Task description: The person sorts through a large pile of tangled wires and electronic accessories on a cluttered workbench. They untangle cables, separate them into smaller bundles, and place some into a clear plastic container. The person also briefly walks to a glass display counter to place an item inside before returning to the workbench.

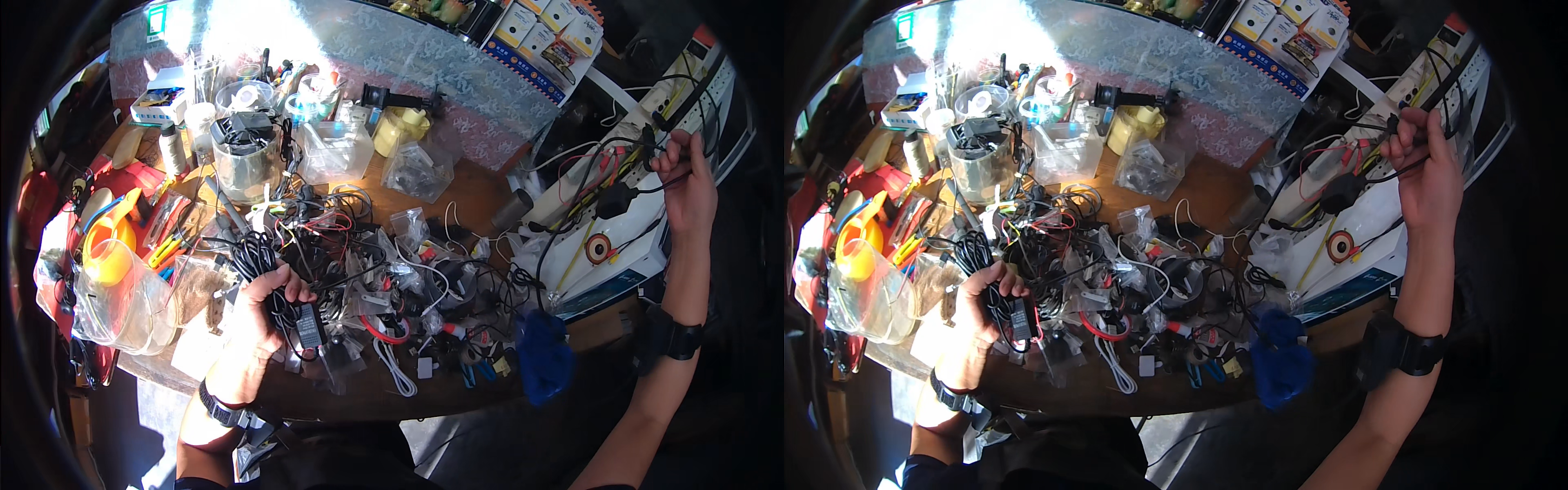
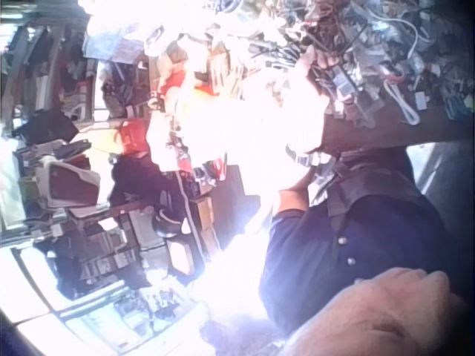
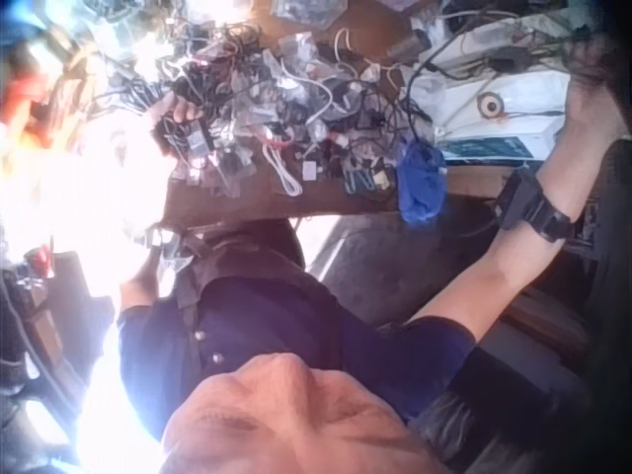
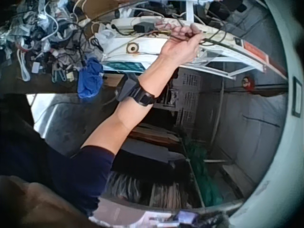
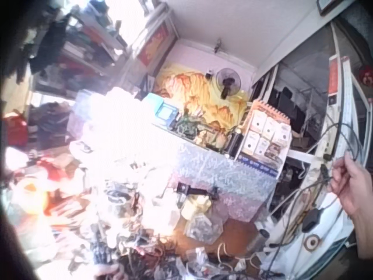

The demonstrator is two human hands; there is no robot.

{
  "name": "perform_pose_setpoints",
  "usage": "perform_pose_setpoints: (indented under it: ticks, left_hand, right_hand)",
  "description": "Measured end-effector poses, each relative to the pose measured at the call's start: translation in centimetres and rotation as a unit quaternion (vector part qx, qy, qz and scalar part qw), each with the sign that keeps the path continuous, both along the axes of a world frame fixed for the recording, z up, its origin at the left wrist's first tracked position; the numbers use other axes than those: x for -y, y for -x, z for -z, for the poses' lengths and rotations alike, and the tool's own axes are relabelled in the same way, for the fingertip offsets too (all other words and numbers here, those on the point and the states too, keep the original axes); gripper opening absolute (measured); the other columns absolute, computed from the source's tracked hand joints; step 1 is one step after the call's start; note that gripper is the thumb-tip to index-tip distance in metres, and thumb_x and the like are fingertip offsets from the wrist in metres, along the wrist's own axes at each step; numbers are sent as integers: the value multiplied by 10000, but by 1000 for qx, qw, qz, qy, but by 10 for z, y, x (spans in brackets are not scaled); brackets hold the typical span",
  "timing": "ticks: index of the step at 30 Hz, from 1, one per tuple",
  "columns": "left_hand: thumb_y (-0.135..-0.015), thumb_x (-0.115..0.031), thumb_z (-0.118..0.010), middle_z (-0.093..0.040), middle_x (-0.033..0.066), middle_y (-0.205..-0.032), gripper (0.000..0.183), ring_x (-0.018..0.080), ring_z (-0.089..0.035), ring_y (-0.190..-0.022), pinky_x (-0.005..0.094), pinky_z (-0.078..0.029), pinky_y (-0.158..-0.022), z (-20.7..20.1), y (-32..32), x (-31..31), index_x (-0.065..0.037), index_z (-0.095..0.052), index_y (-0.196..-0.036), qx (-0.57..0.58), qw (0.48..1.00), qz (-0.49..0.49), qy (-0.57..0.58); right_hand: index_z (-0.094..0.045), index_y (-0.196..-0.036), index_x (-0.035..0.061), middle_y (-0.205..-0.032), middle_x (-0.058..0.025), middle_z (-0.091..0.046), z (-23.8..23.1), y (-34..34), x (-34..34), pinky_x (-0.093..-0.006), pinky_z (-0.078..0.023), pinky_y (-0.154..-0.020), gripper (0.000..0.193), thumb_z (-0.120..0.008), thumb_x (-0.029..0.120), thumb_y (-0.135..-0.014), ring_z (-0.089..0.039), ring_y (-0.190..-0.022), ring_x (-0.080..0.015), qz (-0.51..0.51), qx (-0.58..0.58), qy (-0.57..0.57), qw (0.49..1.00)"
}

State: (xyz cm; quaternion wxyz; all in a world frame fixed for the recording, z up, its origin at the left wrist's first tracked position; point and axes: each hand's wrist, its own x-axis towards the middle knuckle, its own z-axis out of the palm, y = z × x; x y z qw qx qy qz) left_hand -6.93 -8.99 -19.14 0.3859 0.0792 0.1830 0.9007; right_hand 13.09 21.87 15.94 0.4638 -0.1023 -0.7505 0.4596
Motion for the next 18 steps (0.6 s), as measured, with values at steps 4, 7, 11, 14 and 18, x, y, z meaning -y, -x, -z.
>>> perform_pose_setpoints:
  ticks: [4,7,11,14,18]
  left_hand:
    - [-858,-168,-524,-437,41,-619,186,195,-478,-665,340,-434,-713,-3,-5,-4,-63,-453,-721,-30,999,17,22]
    - [-862,-165,-515,-502,70,-624,184,225,-535,-659,353,-472,-709,-7,-11,-7,-26,-514,-740,-36,998,35,45]
    - [-855,-114,-530,-546,103,-648,136,244,-565,-652,364,-484,-682,-19,-18,-9,13,-539,-807,-37,997,35,62]
    - [-845,-67,-546,-565,117,-651,87,250,-590,-646,359,-497,-650,-27,-22,-9,19,-542,-846,-58,995,37,71]
    - [-844,-102,-535,-571,127,-688,133,268,-588,-686,368,-480,-681,-33,-27,2,30,-540,-829,-78,990,25,118]
  right_hand:
    - [-555,-967,-32,-696,-31,-480,11,-17,-9,-293,-463,-604,359,-409,296,-972,-481,-611,-136,-44,30,18,998]
    - [-546,-954,-23,-695,-35,-504,24,-16,-3,-278,-448,-515,360,-415,311,-968,-496,-581,-132,-36,38,44,998]
    - [-550,-939,-5,-685,-32,-525,39,-9,19,-231,-371,-422,350,-406,312,-970,-508,-554,-109,-62,71,63,994]
    - [-557,-928,-2,-678,-26,-530,52,-4,34,-215,-346,-403,353,-405,314,-970,-506,-542,-98,-117,98,73,986]
    - [-560,-924,21,-692,-14,-531,72,5,50,-182,-315,-383,348,-387,318,-976,-509,-543,-71,-82,143,60,985]
